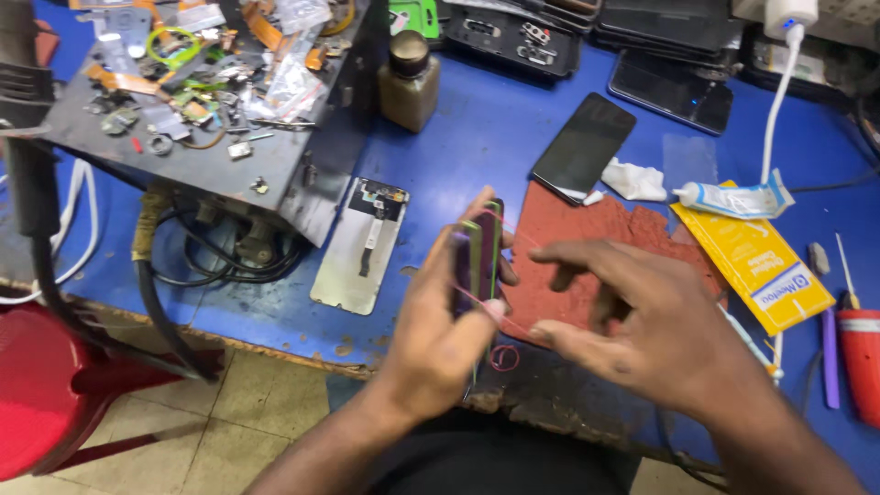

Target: The person cleans the internal frame of a mobile device using a cloth, applies adhesive from a tube to the perimeter, and secures a new screen component onto the frame using rubber bands to hold it in place.

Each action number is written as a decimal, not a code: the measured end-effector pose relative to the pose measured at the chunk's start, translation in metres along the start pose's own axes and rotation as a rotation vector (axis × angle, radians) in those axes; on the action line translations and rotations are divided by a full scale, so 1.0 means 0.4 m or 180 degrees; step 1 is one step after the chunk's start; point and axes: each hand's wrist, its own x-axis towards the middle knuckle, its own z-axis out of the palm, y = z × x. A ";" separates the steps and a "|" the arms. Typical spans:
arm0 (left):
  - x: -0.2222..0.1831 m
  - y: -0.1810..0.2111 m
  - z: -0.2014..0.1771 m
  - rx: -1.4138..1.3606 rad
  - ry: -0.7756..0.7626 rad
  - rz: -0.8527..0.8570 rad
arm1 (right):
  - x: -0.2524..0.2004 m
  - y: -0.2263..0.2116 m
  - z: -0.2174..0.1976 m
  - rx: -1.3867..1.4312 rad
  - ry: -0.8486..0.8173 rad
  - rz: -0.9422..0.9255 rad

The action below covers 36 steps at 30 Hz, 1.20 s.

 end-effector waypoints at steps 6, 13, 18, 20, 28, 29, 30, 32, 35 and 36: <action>-0.007 0.041 -0.052 -0.1568 0.0097 -0.0424 | -0.068 0.093 0.075 0.0415 0.0072 0.1310; 0.014 -0.035 -0.010 -0.1828 0.0043 -0.0934 | -0.065 0.058 0.153 0.2891 0.0209 0.1253; -0.008 -0.018 0.054 -0.0562 0.0595 0.0265 | -0.044 -0.015 0.142 0.0200 0.0967 0.0296; -0.012 -0.023 0.067 -0.0417 0.0807 0.0168 | -0.036 -0.037 0.136 -0.0765 0.0733 -0.0825; 0.008 -0.022 -0.044 -0.2247 0.0635 -0.0422 | -0.022 -0.056 0.028 -0.0583 0.0456 -0.0244; 0.006 -0.020 -0.051 -0.2273 0.0534 -0.0411 | -0.024 -0.044 0.026 -0.0537 0.0440 0.0041; 0.004 -0.019 -0.056 -0.2298 0.0434 -0.0399 | -0.027 -0.030 0.035 -0.0155 0.0263 -0.0047; 0.008 -0.021 -0.051 -0.2613 0.0150 -0.0471 | -0.036 -0.001 0.052 0.0597 -0.0063 -0.0202; 0.020 -0.026 -0.027 -0.2995 0.0042 -0.0709 | -0.043 0.028 0.108 0.1759 -0.0204 0.0808; 0.031 -0.031 -0.021 -0.2808 0.0274 -0.0758 | -0.041 0.031 0.121 0.2031 -0.0021 0.0786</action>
